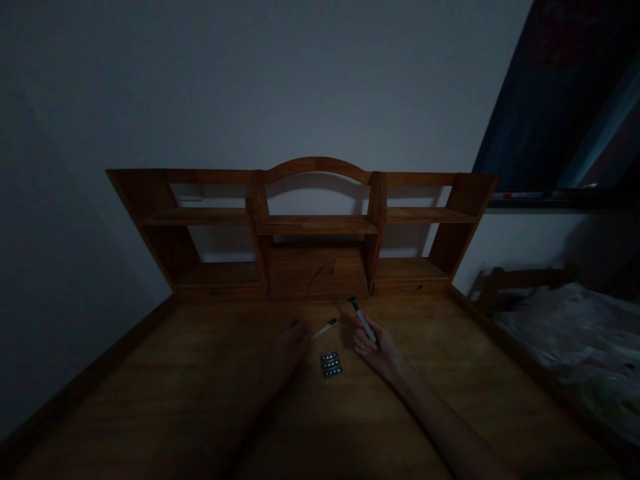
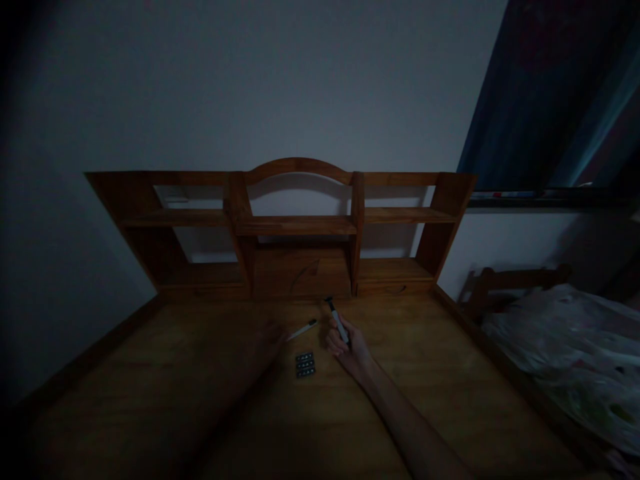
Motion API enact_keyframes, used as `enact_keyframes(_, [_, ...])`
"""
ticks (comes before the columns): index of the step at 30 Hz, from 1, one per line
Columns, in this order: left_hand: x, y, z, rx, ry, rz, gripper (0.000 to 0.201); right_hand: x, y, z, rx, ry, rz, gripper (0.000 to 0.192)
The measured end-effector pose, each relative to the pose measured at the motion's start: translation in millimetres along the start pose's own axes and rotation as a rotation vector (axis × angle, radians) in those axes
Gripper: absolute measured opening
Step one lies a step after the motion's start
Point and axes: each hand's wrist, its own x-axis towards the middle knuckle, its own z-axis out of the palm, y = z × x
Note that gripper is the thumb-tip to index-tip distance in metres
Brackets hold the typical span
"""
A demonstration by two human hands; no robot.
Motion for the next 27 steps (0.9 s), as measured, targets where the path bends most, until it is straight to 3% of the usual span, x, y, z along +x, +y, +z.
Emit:
enact_keyframes(4, [-10.3, 20.7, 0.5, 0.015, -0.113, 0.262, 0.023, -1.1, -1.1, 3.6, 0.012, 0.007, 0.010, 0.025])
enact_keyframes(8, [-17.6, 34.0, -1.4, 0.014, -0.263, 0.384, 0.021, -1.2, -1.8, 5.1, 0.012, 0.000, 0.008, 0.026])
enact_keyframes(18, [-15.5, 24.8, 1.1, 0.075, -0.293, 0.413, 0.018, 1.4, 2.9, 0.5, -0.027, 0.001, 0.009, 0.026])
enact_keyframes(27, [-17.7, 30.8, -1.4, 0.046, -0.278, 0.398, 0.016, -0.1, 1.4, 7.8, 0.003, -0.012, 0.021, 0.029])
